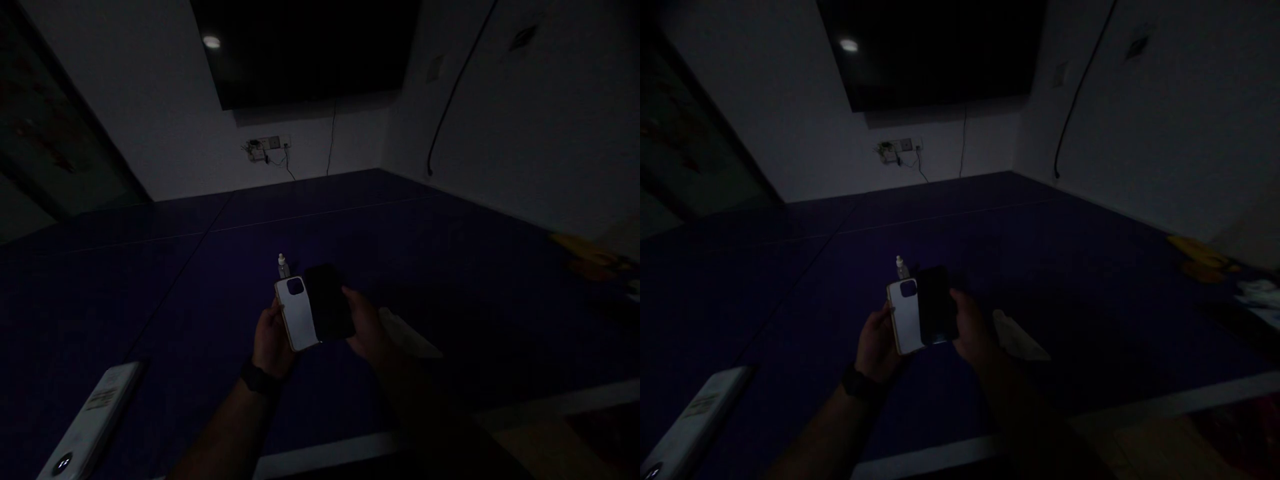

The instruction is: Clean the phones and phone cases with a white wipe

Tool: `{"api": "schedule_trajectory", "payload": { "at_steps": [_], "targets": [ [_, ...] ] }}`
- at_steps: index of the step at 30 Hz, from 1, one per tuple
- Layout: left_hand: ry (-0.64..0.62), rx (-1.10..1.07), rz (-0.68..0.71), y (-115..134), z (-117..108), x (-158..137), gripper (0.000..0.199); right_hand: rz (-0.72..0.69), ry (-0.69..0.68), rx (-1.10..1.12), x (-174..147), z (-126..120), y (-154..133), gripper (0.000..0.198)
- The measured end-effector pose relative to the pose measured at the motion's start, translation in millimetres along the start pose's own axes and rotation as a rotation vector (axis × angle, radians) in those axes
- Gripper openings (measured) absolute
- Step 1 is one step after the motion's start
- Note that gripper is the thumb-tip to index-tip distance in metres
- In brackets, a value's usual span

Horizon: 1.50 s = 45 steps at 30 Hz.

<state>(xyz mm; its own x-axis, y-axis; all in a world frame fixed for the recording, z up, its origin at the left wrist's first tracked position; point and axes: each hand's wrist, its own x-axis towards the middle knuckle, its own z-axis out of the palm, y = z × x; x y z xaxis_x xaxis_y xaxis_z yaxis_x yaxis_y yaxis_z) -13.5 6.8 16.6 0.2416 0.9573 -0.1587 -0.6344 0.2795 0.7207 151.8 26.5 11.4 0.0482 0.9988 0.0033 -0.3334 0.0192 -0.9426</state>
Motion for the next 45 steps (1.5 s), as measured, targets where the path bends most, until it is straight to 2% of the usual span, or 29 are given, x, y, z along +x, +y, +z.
{"api": "schedule_trajectory", "payload": {
  "at_steps": [2, 4, 9, 13, 16, 21, 29, 32, 35, 39, 42, 45],
  "targets": [
    [0.022, -0.031, 0.019, -6.0, 3.4, -0.2, 0.035, 0.025, 0.088, -0.029, -1.1, 2.9, 11.5, 0.039],
    [0.031, -0.056, 0.058, -10.2, 5.9, 0.6, 0.033, -0.032, 0.118, -0.163, -3.8, 6.7, 16.8, 0.037],
    [0.057, -0.101, 0.112, -18.2, 7.6, 3.2, 0.039, -0.173, 0.015, -0.47, -10.8, 17.3, 13.5, 0.037],
    [0.087, -0.103, 0.117, -20.8, 5.3, 3.3, 0.042, -0.352, -0.033, -0.669, -12.0, 21.1, 8.1, 0.032],
    [0.09, -0.097, 0.095, -19.8, 4.9, 2.6, 0.045, -0.385, -0.053, -0.773, -11.8, 20.2, 4.4, 0.03],
    [0.016, -0.098, 0.071, -19.1, 6.8, 0.9, 0.053, -0.464, -0.105, -0.92, -13.1, 17.7, 1.2, 0.03],
    [0.04, 0.055, 0.153, -19.8, 0.6, -7.0, 0.054, -0.544, -0.074, -1.384, -27.0, 22.9, -4.6, 0.03],
    [0.031, 0.073, 0.179, -19.6, 3.1, -10.4, 0.057, -0.511, 0.005, -1.299, -23.7, 21.6, -6.3, 0.032],
    [0.028, 0.071, 0.198, -21.2, 5.1, -12.5, 0.059, -0.422, 0.041, -0.965, -18.3, 20.8, -6.9, 0.029],
    [0.039, 0.132, 0.231, -24.9, -0.1, -12.9, 0.061, -0.297, -0.048, -0.534, -19.4, 26.7, -9.1, 0.039],
    [0.006, 0.22, 0.264, -26.3, -6.9, -13.4, 0.059, -0.214, -0.053, -0.39, -26.4, 35.0, -12.1, 0.043],
    [-0.039, 0.322, 0.326, -26.0, -12.4, -14.7, 0.055, -0.249, 0.028, -0.374, -34.2, 42.0, -14.1, 0.039]
  ]
}}
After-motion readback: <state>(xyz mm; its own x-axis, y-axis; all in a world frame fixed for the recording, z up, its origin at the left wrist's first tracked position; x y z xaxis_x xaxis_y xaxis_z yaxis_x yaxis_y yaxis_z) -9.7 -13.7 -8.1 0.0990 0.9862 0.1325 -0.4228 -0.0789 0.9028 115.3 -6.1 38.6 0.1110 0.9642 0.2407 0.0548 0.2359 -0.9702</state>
